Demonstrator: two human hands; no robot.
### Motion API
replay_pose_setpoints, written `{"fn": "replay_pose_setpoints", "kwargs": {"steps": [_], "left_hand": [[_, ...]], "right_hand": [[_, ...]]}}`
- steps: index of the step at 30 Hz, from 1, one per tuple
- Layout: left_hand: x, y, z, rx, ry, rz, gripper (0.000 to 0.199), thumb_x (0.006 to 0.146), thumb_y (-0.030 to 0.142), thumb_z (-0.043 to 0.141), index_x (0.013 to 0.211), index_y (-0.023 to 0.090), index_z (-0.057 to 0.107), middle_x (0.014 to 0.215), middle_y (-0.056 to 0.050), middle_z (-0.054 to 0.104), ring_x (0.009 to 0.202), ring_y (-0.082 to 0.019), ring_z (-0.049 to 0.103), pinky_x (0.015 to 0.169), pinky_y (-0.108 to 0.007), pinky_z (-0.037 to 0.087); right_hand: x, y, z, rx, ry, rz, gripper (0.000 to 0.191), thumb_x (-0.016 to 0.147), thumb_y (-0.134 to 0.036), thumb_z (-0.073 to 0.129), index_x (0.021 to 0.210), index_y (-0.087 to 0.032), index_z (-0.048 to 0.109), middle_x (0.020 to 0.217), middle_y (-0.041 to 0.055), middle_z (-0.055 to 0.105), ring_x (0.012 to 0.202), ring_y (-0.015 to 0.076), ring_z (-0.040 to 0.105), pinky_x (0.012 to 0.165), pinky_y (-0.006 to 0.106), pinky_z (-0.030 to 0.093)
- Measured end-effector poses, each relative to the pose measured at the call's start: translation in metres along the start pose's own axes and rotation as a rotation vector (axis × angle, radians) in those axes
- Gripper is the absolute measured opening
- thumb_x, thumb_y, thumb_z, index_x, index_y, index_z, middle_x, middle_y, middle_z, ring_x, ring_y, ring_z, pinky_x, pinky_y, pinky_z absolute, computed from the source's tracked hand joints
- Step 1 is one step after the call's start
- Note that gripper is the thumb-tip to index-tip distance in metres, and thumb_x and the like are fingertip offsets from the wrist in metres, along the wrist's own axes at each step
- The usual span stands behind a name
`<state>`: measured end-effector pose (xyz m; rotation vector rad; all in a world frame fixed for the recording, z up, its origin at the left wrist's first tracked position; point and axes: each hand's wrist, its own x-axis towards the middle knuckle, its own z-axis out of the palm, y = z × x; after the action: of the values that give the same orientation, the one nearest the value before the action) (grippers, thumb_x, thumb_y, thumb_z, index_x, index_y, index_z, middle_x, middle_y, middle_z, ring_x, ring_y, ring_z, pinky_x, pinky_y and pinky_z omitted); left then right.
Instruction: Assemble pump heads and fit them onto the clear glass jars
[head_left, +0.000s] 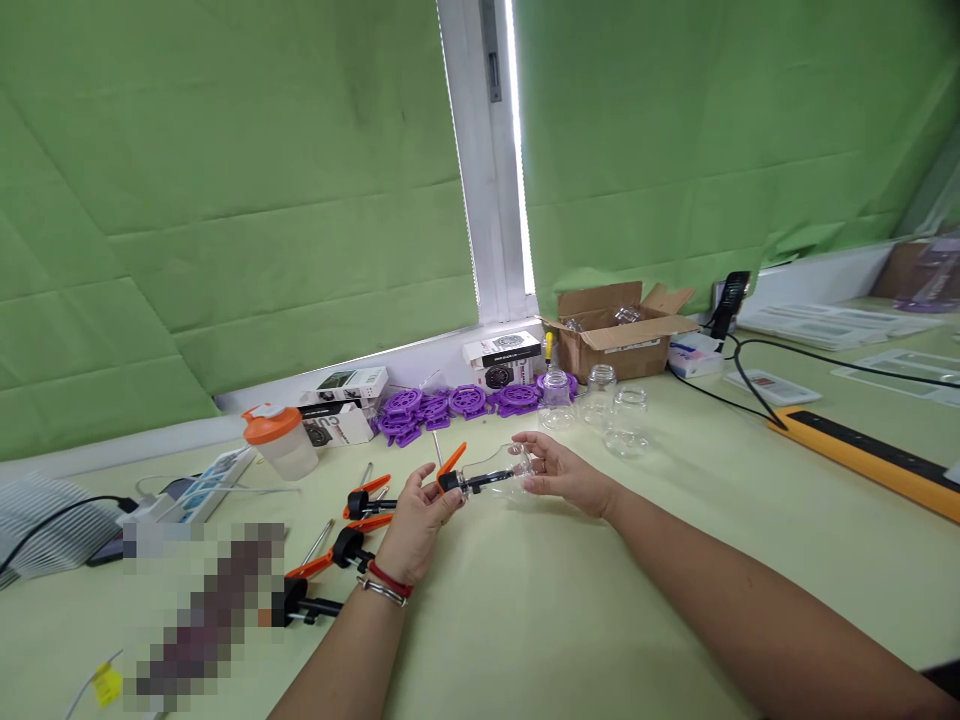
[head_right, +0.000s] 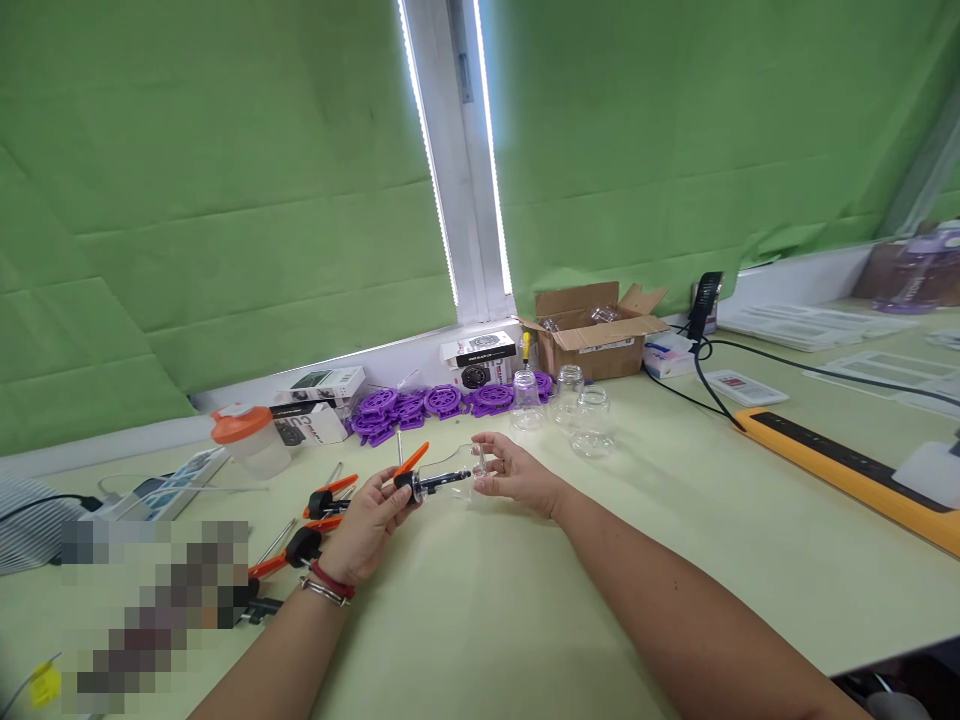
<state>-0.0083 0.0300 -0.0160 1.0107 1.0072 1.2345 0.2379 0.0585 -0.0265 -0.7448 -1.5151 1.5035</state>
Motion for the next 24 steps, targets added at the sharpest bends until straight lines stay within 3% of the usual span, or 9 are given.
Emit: {"fn": "replay_pose_setpoints", "kwargs": {"steps": [3, 5, 11, 16, 24], "left_hand": [[0.0013, -0.0013, -0.0022, -0.036, -0.055, -0.053, 0.039, 0.069, 0.032, 0.074, 0.097, 0.014, 0.055, 0.086, -0.005, 0.064, 0.078, -0.013, 0.062, 0.082, -0.031, 0.050], [0.0019, -0.0016, -0.0036, -0.011, -0.079, -0.092, 0.032, 0.072, 0.036, 0.071, 0.088, 0.012, 0.058, 0.081, -0.005, 0.064, 0.073, -0.013, 0.062, 0.075, -0.030, 0.052], [0.0008, 0.0010, -0.0030, 0.025, -0.063, -0.171, 0.032, 0.073, 0.044, 0.068, 0.076, 0.014, 0.057, 0.068, -0.002, 0.061, 0.058, -0.013, 0.061, 0.056, -0.026, 0.049], [-0.0020, 0.0038, -0.0001, 0.115, -0.059, -0.210, 0.037, 0.073, 0.050, 0.065, 0.070, 0.015, 0.053, 0.059, -0.001, 0.058, 0.043, -0.009, 0.054, 0.038, -0.019, 0.034], [-0.0020, 0.0051, -0.0007, 0.180, -0.042, -0.198, 0.040, 0.071, 0.054, 0.063, 0.066, 0.016, 0.052, 0.053, 0.002, 0.054, 0.036, -0.006, 0.046, 0.034, -0.018, 0.024]], "right_hand": [[0.0001, 0.0018, -0.0001, -0.010, -0.011, -0.009, 0.065, 0.067, -0.033, 0.077, 0.122, -0.026, 0.043, 0.129, 0.0099, 0.040, 0.101, 0.0172, 0.053, 0.091, 0.039, 0.043], [0.0000, 0.0019, 0.0010, -0.015, -0.018, -0.010, 0.065, 0.067, -0.033, 0.077, 0.121, -0.026, 0.043, 0.128, 0.0100, 0.040, 0.100, 0.0173, 0.053, 0.091, 0.039, 0.043], [-0.0007, 0.0002, 0.0032, -0.019, -0.011, -0.007, 0.064, 0.066, -0.035, 0.077, 0.120, -0.026, 0.043, 0.126, 0.0094, 0.042, 0.099, 0.0172, 0.054, 0.090, 0.038, 0.044], [0.0001, 0.0025, 0.0025, -0.025, -0.019, -0.012, 0.064, 0.067, -0.034, 0.076, 0.121, -0.026, 0.043, 0.127, 0.0099, 0.041, 0.099, 0.0169, 0.054, 0.088, 0.036, 0.044], [0.0002, 0.0032, 0.0046, -0.025, -0.009, 0.023, 0.061, 0.069, -0.036, 0.074, 0.121, -0.025, 0.043, 0.123, 0.0099, 0.044, 0.092, 0.0158, 0.056, 0.076, 0.031, 0.048]]}}
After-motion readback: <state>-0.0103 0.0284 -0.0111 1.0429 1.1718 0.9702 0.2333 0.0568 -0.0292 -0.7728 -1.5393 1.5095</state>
